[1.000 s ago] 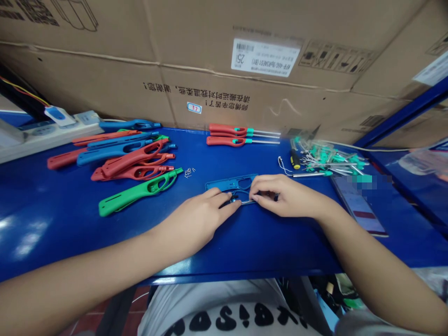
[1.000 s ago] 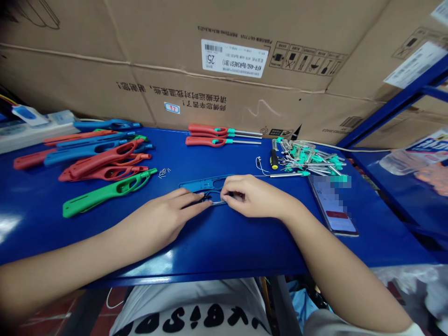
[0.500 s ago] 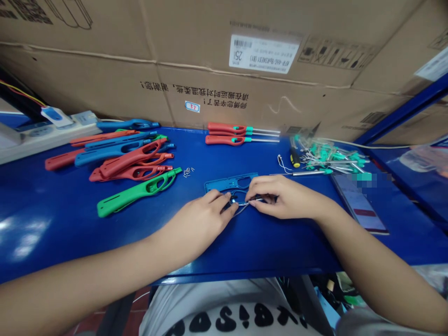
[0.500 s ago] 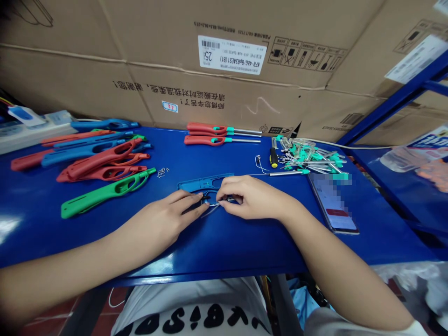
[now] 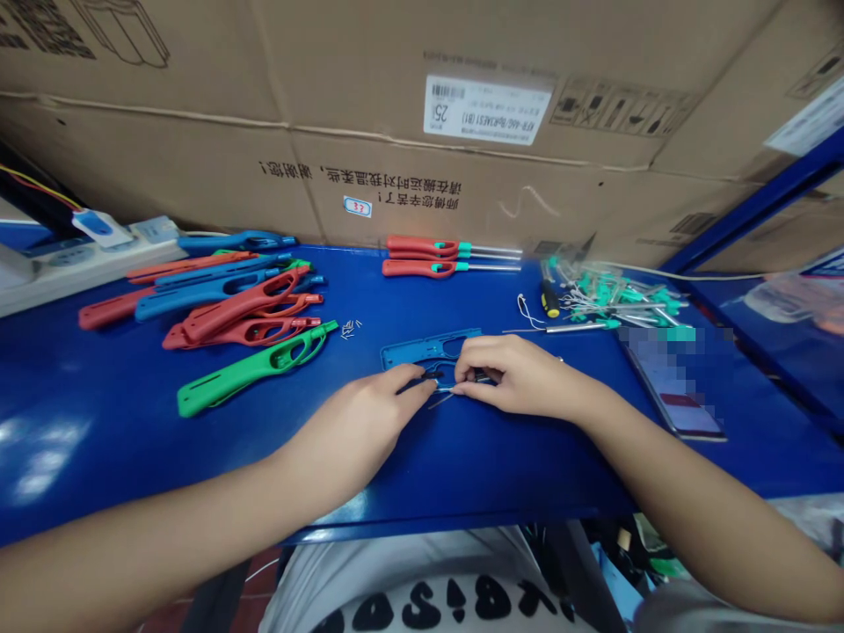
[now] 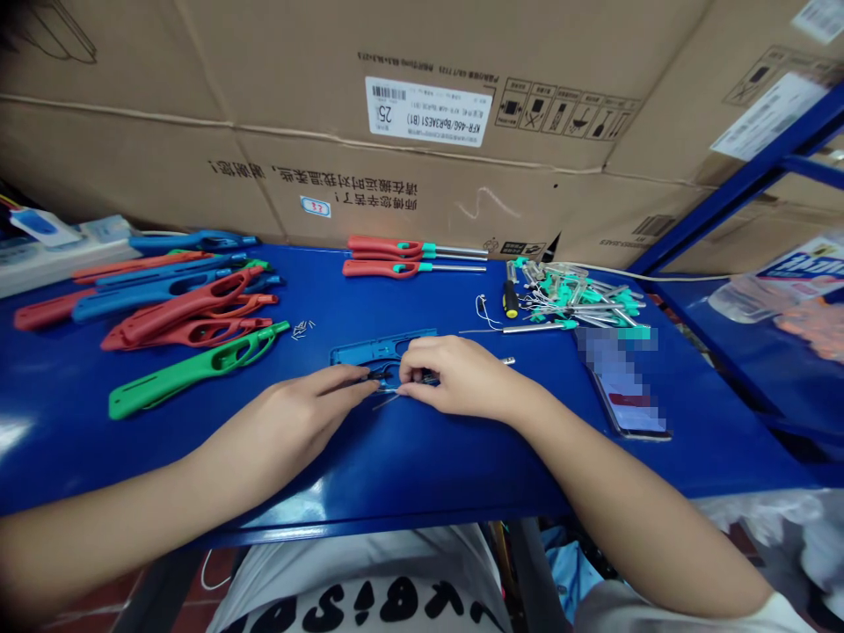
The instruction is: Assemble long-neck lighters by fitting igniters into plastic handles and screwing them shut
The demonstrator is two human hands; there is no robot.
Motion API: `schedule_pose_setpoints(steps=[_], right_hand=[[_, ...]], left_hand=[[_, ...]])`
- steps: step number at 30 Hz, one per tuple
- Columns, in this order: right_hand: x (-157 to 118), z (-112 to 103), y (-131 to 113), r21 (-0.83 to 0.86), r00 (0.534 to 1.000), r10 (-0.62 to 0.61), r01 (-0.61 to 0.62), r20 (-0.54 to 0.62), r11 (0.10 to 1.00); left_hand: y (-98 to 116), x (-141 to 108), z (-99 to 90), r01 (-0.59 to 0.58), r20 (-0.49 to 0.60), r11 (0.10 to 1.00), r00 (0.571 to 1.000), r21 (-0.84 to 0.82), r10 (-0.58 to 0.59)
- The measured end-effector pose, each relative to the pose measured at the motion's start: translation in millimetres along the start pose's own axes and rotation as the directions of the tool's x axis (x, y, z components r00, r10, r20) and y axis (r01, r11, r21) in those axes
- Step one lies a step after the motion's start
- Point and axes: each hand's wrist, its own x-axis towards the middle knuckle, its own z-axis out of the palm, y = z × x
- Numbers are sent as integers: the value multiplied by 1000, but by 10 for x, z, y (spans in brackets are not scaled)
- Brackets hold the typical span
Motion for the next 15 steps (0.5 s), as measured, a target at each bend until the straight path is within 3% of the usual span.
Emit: schedule_pose_setpoints(steps=[9, 15], right_hand=[[2, 0, -62, 22, 994, 101, -100, -36, 995], [14, 60, -55, 15, 995, 67, -66, -75, 998]], left_hand=[[-170, 73, -13, 111, -78, 946, 987, -305, -141], [-177, 102, -16, 85, -102, 947, 987, -311, -122]])
